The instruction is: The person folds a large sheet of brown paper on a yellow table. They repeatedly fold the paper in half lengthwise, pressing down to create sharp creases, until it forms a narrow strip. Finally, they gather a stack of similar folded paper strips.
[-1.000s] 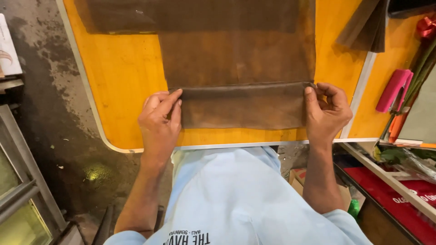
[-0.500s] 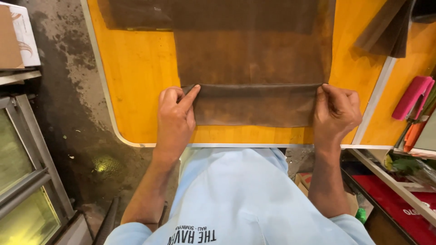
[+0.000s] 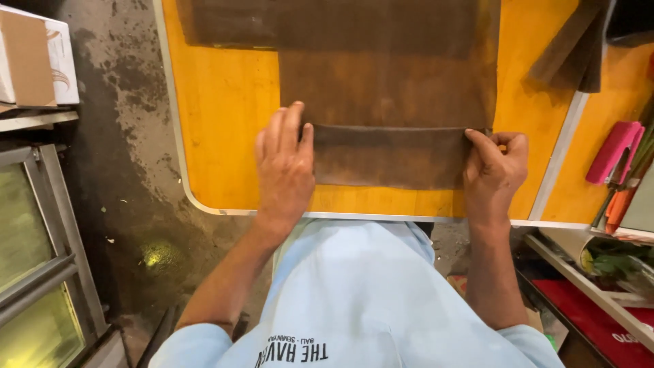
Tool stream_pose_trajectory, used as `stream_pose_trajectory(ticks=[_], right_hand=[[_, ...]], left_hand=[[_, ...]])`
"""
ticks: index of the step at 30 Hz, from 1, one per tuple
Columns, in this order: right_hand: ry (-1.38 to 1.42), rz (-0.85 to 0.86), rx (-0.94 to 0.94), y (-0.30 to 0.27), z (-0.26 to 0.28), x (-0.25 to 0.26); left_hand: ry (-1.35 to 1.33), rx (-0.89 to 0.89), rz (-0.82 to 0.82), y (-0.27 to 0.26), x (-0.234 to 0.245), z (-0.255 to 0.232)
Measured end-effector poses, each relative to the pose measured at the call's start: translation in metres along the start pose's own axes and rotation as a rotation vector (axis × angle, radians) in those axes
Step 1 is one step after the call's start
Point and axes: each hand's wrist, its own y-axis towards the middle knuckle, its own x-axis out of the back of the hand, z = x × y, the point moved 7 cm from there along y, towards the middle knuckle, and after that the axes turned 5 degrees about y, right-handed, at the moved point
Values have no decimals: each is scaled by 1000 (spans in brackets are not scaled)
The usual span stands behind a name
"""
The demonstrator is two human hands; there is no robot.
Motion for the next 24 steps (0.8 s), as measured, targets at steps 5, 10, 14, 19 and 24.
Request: stream_pose_trajectory(ticks=[5, 10, 14, 19, 24], right_hand=[[-8, 5, 13, -6, -14, -4], [-9, 0, 31, -9, -14, -2], [-11, -6, 52, -9, -16, 0], [-69, -36, 94, -14, -25, -1], [-313, -59, 79, -10, 13, 10]], left_hand=[[-22, -105, 90, -19, -52, 0], [-22, -107, 125, -14, -23, -35], [-44, -35, 198, -19, -33, -43], [-10, -15, 247, -22, -42, -48], [-28, -22, 229, -23, -46, -48]])
